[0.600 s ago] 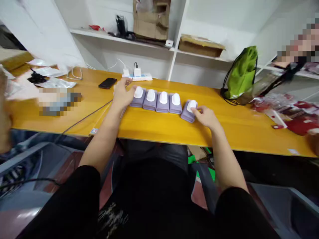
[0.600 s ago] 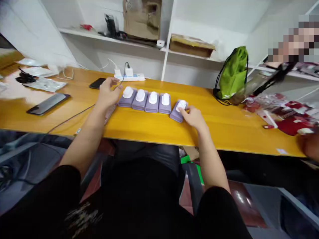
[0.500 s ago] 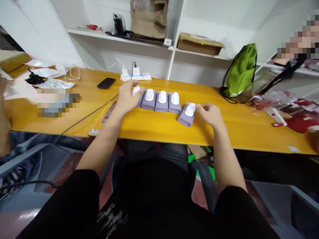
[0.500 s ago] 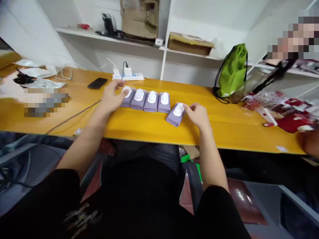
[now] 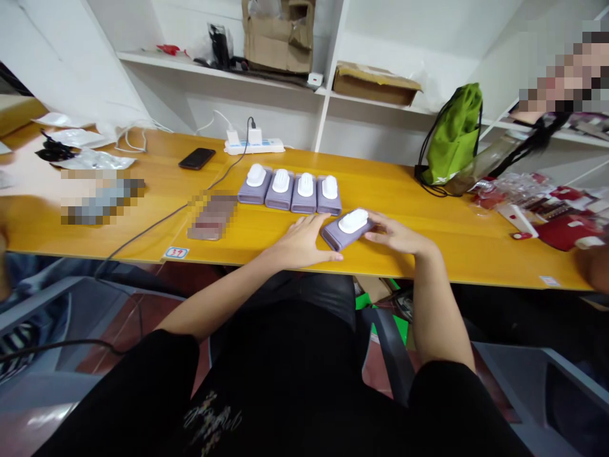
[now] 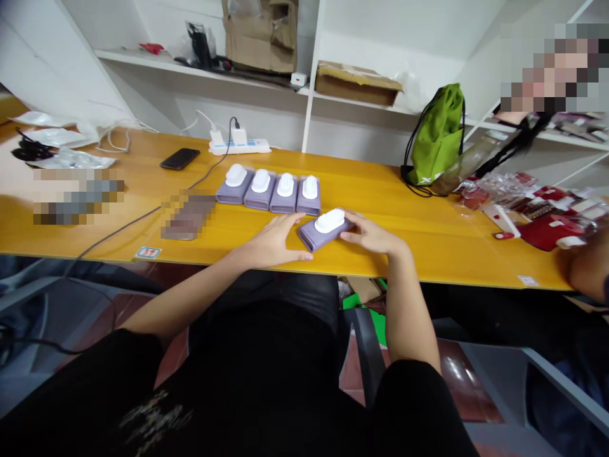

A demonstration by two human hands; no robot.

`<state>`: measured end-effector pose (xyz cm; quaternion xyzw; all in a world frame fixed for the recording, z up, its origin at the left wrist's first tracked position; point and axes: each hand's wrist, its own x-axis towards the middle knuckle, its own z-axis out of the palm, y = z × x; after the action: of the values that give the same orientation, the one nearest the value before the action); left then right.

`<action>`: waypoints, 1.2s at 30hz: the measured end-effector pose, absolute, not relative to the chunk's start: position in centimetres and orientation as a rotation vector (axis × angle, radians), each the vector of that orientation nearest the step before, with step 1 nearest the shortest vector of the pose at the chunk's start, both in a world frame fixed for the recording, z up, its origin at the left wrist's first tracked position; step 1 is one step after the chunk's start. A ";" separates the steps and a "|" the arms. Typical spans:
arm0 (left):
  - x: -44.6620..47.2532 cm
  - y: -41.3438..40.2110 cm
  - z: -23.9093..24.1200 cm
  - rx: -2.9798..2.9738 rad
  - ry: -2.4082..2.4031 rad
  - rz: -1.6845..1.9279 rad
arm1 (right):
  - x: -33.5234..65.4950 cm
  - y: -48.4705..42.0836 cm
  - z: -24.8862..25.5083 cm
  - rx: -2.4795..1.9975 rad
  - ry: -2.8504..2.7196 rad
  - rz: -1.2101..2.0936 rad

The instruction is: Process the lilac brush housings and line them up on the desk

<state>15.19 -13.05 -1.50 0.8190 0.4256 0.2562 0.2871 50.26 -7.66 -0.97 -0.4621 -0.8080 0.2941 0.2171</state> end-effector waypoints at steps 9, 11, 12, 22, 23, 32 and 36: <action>10.1 -11.2 -1.9 2.237 1.228 0.636 | 42.6 -10.8 -1.5 -1.257 -2.226 0.845; 8.4 -10.5 -1.8 2.266 1.189 0.614 | 41.0 -10.8 -1.6 -1.242 -2.249 0.818; 7.7 -10.2 -1.8 2.277 1.166 0.604 | 40.4 -10.7 -1.7 -1.232 -2.261 0.796; 6.2 -9.3 -2.8 2.261 1.162 0.662 | 38.5 -9.9 -3.2 -1.109 -2.343 0.675; 6.2 -9.4 -2.9 2.261 1.171 0.663 | 38.6 -10.0 -3.3 -1.111 -2.332 0.677; 5.2 -9.4 -3.4 2.228 1.206 0.732 | 41.7 -10.3 -2.7 -1.208 -2.191 0.862; 5.2 -9.7 -3.7 2.202 1.172 0.761 | 42.8 -9.8 -2.4 -1.204 -2.176 0.786</action>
<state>5.21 -9.68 -3.66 0.8144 0.4334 0.2817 0.2638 42.84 -9.75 -2.43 -0.4454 -0.8048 0.2906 0.2637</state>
